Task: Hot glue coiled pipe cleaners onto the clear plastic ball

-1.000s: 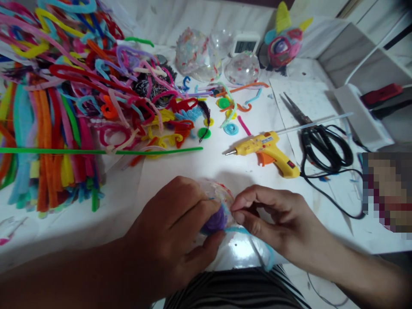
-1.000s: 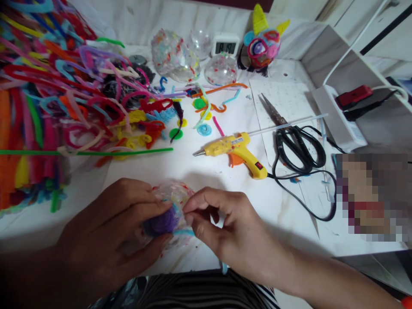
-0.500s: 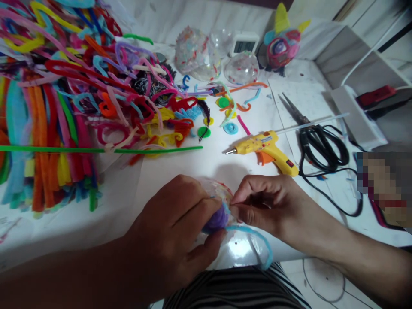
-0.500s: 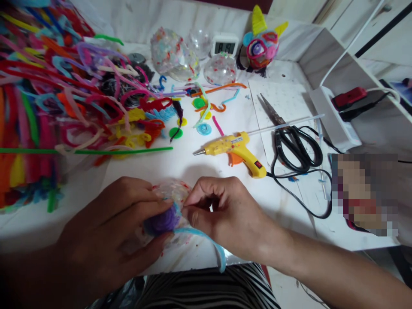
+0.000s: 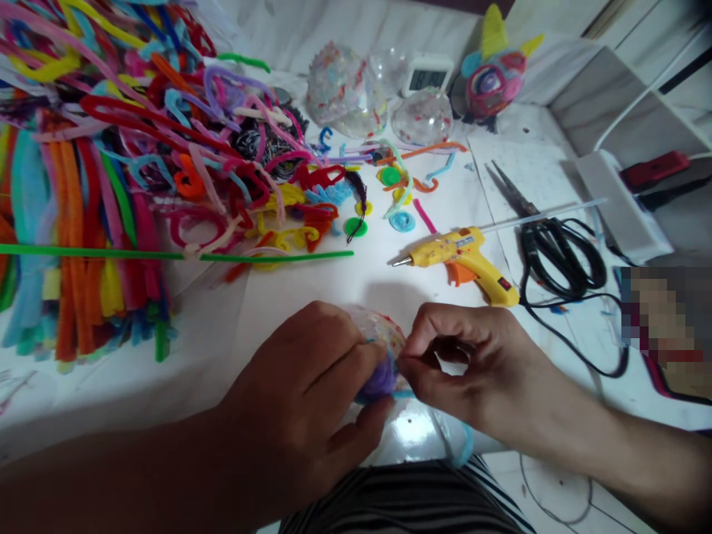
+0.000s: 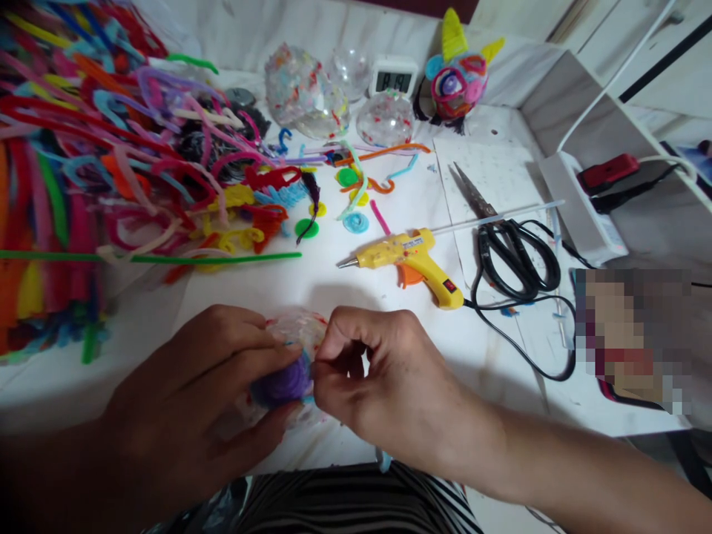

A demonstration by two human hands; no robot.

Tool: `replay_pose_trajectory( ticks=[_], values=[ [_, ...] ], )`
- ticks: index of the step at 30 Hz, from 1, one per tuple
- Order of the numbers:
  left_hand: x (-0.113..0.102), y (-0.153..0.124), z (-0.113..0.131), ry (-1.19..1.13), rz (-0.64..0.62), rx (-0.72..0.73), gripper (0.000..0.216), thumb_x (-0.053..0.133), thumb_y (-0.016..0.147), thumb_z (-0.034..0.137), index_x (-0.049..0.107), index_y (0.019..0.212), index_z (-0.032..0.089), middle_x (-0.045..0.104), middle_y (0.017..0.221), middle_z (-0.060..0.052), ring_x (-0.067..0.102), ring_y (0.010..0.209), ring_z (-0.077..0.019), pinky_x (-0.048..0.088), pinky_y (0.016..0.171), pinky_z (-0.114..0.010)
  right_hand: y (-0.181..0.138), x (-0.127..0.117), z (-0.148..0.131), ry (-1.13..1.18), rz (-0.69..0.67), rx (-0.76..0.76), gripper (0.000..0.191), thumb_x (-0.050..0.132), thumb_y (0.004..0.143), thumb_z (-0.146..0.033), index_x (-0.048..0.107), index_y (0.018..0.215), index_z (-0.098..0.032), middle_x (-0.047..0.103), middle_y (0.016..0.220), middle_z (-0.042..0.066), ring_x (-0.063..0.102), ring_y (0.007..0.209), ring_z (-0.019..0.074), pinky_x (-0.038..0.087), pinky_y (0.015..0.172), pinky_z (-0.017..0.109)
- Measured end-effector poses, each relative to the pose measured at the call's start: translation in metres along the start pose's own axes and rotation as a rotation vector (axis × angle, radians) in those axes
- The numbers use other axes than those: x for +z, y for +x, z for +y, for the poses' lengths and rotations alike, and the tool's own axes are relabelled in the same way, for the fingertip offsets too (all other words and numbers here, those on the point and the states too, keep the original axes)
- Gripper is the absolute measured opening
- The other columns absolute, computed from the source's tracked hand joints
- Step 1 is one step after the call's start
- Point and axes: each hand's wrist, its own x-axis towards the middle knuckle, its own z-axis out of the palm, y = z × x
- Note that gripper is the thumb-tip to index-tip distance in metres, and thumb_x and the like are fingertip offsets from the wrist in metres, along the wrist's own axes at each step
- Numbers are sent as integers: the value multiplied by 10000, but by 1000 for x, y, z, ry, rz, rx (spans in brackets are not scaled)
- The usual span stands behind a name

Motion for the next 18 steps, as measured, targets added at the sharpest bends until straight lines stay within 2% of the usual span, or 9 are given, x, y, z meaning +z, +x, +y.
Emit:
replay_pose_trajectory(
  ticks=[4, 10, 18],
  values=[
    [1, 0, -1, -3, 30, 28, 121, 599, 865, 149, 595, 980, 110, 621, 925, -99, 575, 950, -236, 546, 790, -400, -2, 3, -8, -201, 19, -27, 171, 581, 704, -53, 549, 658, -215, 535, 564, -85, 462, 497, 54, 383, 470, 187],
    [2, 2, -3, -20, 29, 47, 142, 592, 856, 130, 612, 985, 75, 632, 915, -108, 579, 932, -224, 551, 811, -384, -2, 4, -22, -660, 26, -208, 138, 608, 715, -131, 530, 671, -237, 542, 522, -74, 468, 441, 81, 307, 407, 236],
    [-2, 3, 0, -50, 19, 16, 49, 581, 867, 124, 592, 914, 133, 596, 825, -55, 585, 900, -206, 559, 775, -355, 13, 10, -34, -819, 59, -371, 243, 628, 559, -88, 435, 530, -232, 498, 408, -46, 429, 320, 97, 158, 355, 286]
  ],
)
